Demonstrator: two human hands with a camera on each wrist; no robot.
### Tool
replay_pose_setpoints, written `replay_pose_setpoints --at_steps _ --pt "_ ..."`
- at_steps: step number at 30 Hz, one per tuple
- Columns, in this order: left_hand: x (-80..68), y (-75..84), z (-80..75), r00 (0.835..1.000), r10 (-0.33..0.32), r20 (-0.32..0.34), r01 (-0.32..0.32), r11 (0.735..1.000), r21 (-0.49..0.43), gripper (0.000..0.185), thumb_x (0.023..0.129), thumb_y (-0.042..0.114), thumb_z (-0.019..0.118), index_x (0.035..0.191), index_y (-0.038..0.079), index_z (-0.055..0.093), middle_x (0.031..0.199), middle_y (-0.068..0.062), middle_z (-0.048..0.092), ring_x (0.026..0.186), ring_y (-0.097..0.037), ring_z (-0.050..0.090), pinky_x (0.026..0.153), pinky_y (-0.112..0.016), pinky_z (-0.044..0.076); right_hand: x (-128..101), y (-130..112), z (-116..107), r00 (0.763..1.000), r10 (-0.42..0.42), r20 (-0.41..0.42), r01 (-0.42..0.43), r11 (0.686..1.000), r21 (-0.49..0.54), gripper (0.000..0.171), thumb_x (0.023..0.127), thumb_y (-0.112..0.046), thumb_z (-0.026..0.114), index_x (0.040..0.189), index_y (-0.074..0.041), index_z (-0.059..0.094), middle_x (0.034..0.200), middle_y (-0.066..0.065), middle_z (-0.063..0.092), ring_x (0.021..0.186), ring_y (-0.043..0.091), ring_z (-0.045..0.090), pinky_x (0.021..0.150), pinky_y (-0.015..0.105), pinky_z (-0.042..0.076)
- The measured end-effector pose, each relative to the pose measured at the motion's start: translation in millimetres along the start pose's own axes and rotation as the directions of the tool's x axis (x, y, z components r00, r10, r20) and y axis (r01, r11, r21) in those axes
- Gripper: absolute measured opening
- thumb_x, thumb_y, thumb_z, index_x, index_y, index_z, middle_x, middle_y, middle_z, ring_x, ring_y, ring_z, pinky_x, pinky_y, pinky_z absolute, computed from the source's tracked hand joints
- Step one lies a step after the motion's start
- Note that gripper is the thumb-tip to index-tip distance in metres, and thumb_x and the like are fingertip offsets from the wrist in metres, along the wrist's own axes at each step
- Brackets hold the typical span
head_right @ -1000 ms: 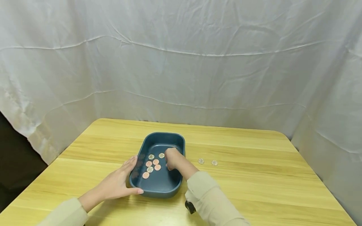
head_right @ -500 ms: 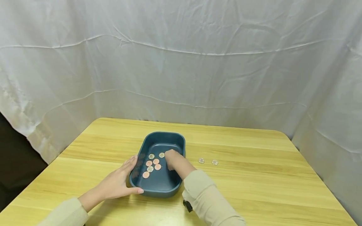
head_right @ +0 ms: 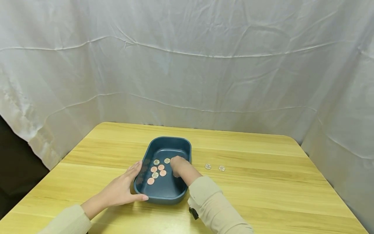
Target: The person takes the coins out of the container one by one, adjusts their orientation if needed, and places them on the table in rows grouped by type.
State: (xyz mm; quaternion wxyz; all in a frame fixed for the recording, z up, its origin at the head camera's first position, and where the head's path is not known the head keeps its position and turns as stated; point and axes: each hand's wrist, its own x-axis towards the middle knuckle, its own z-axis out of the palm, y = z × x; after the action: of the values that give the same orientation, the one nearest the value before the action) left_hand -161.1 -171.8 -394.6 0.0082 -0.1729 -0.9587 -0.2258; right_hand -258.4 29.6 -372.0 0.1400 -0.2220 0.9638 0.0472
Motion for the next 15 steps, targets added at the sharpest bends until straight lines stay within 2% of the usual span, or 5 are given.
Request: replay_pose_setpoints --at_steps 9,12,15 --pt "0.1 -0.5 0.0 1.0 -0.001 0.0 0.001 1.0 0.002 0.117 0.065 0.073 0.064 0.147 0.0 0.02 0.152 -0.019 0.024 0.138 -0.038 0.027 0.103 -0.055 0.036 0.2 -0.4 0.4 1.0 -0.029 0.007 0.029 0.999 -0.014 0.015 0.085 -0.016 0.066 0.085 -0.002 0.062 0.08 0.007 0.059 0.069 0.015 0.048 0.063 0.022 0.042" --pt "0.0 -0.3 0.0 1.0 0.002 0.0 -0.002 1.0 0.004 0.117 0.065 0.072 0.064 0.147 0.0 0.02 0.152 -0.019 0.024 0.138 -0.038 0.027 0.103 -0.055 0.036 -0.5 -0.6 1.3 0.999 -0.054 0.003 0.054 0.999 -0.002 0.012 0.086 -0.013 0.064 0.083 -0.002 0.062 0.072 0.005 0.054 0.066 0.015 0.047 0.062 0.022 0.04" --pt "0.2 0.0 -0.1 1.0 0.007 0.0 -0.007 1.0 0.007 0.117 0.065 0.072 0.064 0.147 0.0 0.02 0.152 -0.019 0.024 0.138 -0.038 0.026 0.104 -0.055 0.035 -1.2 0.4 1.7 0.996 -0.093 -0.003 0.093 0.995 0.018 0.013 0.084 -0.006 0.064 0.073 -0.002 0.062 0.061 0.002 0.046 0.061 0.014 0.043 0.058 0.021 0.036"
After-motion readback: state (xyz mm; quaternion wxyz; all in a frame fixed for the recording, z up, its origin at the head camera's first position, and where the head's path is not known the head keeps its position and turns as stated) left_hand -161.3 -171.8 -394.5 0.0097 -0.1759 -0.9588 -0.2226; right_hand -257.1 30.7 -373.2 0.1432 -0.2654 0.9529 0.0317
